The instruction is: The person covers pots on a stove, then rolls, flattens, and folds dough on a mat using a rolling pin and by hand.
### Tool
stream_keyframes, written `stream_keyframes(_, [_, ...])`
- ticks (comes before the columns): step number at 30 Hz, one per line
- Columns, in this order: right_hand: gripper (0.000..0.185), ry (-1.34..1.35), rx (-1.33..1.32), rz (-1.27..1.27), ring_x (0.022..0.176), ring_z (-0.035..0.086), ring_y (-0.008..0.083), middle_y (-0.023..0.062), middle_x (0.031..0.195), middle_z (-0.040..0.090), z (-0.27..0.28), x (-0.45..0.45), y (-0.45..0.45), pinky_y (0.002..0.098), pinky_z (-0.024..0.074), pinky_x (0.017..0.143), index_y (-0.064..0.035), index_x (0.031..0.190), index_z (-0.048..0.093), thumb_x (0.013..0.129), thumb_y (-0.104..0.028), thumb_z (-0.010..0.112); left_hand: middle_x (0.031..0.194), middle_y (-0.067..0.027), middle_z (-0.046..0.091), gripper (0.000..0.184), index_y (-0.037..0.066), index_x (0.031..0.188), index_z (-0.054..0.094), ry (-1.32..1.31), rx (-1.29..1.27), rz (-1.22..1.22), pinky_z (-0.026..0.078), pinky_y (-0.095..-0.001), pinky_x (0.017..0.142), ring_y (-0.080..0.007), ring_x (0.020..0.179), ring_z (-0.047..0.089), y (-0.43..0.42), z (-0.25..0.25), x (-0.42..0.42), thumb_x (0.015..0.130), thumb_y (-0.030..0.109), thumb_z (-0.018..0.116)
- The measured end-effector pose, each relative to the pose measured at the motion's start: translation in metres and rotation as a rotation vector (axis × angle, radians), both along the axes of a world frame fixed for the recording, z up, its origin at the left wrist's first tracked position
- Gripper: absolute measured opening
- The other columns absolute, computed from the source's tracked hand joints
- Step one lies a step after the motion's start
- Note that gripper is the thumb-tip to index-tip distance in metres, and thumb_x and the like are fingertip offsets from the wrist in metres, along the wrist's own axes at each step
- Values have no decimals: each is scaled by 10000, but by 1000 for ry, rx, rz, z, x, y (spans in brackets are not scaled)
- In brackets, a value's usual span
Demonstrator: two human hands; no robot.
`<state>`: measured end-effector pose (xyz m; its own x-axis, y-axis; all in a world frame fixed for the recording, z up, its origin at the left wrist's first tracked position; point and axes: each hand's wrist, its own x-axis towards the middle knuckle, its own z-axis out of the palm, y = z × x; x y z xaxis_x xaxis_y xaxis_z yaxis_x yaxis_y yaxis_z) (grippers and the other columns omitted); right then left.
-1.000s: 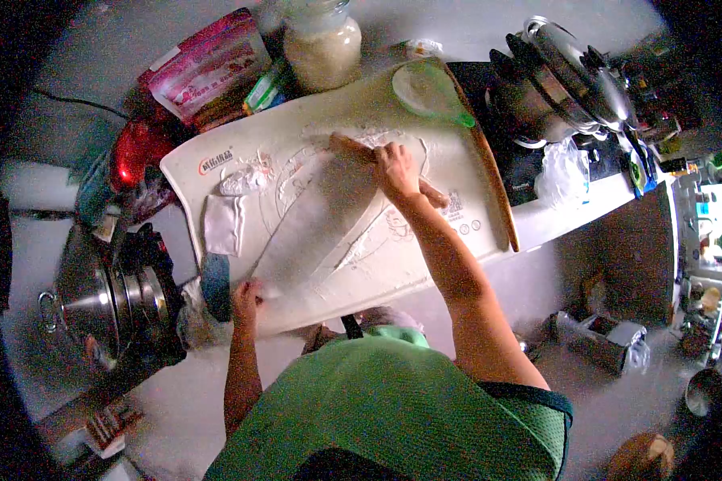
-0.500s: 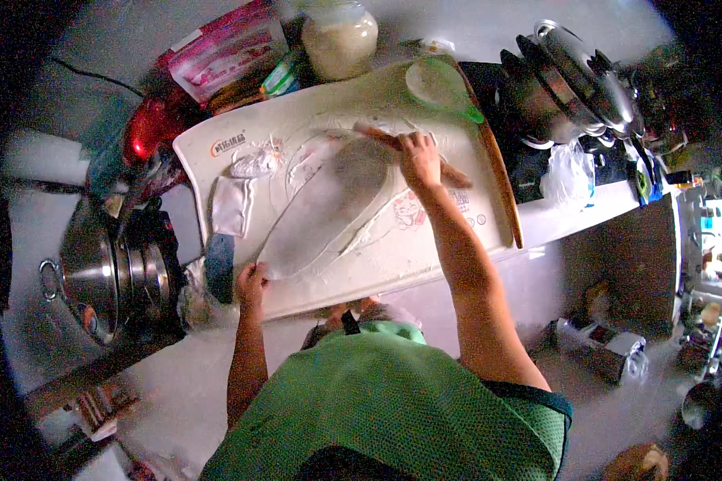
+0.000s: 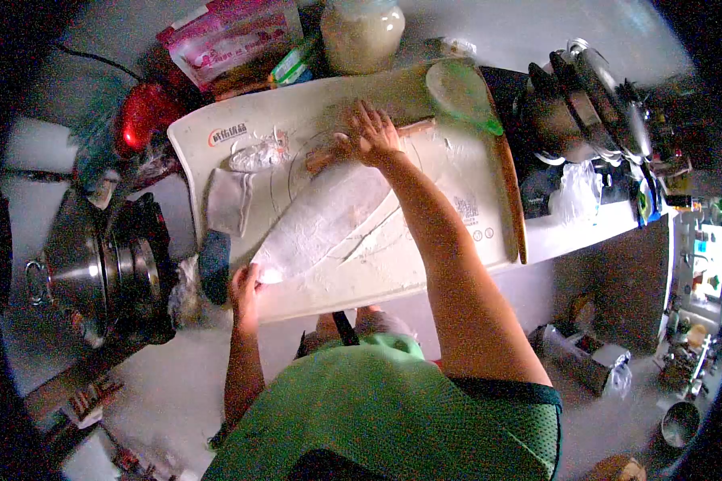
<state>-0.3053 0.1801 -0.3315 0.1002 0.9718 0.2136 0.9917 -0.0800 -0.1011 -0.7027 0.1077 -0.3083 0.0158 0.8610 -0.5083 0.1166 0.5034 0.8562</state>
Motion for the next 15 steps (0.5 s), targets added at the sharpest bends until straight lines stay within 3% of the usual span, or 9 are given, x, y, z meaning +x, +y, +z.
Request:
stream_keyframes(2, [672, 130, 49, -15, 1321, 276, 320, 180, 1416, 319, 5, -5, -18, 446, 172, 1094, -55, 1353, 358, 892, -544, 360, 707, 11, 514, 227, 62, 778, 567, -1, -6, -19, 439, -229, 532, -80, 629, 492, -1, -1, -2, 835, 269, 642])
stream_keyframes(3, [616, 21, 29, 46, 1300, 303, 322, 183, 1413, 322, 9, -6, -42, 442, 178, 1093, -42, 1319, 397, 887, -481, 420, 711, 12, 514, 229, 56, 785, 569, 36, -7, -55, 440, -230, 530, -78, 629, 491, 0, -4, -4, 837, 267, 642])
stream_keyframes(5, [517, 107, 146, 149, 1247, 360, 331, 176, 1340, 406, 20, -11, -95, 452, 242, 1059, -57, 1269, 453, 861, -371, 502, 715, 14, 515, 232, 49, 792, 572, 65, -5, -82, 440, -231, 528, -77, 629, 490, 2, -4, -7, 839, 265, 641])
stream_keyframes(7, [473, 76, 97, 146, 1206, 389, 333, 164, 1274, 447, 17, 2, -114, 450, 280, 1032, -78, 1236, 476, 839, -327, 535, 710, 16, 512, 242, 30, 818, 588, 103, 12, -168, 443, -235, 526, -78, 627, 489, 2, 2, -5, 833, 263, 647])
stream_keyframes(9, [372, 143, -33, 109, 1077, 455, 330, 135, 1102, 510, 31, 9, -126, 435, 367, 954, -129, 1149, 528, 800, -241, 589, 705, 13, 522, 258, 10, 858, 606, 91, 50, -115, 442, -235, 522, -80, 607, 489, 0, 13, 5, 820, 260, 657])
stream_keyframes(11, [328, 165, -26, 93, 1035, 463, 330, 131, 1073, 510, 33, 18, -128, 435, 397, 909, -120, 1097, 538, 792, -225, 599, 706, 7, 542, 256, 5, 870, 619, 148, 61, -249, 445, -231, 519, -76, 602, 490, 3, 19, 8, 810, 250, 665])
stream_keyframes(14, [321, 141, 133, -87, 1016, 471, 336, 137, 1046, 513, -5, 51, -131, 450, 425, 849, -102, 1080, 539, 784, -207, 607, 722, -1, 562, 251, 5, 875, 629, 178, 54, -225, 438, -232, 524, -70, 614, 495, 2, 4, 5, 812, 247, 661])
stream_keyframes(15, [352, 203, 96, -153, 1003, 477, 338, 151, 1068, 505, 11, 55, -131, 453, 426, 839, -108, 1107, 537, 782, -214, 617, 722, -1, 562, 251, 5, 875, 629, 186, 53, -218, 438, -232, 524, -70, 614, 495, 2, 6, 4, 812, 247, 661])
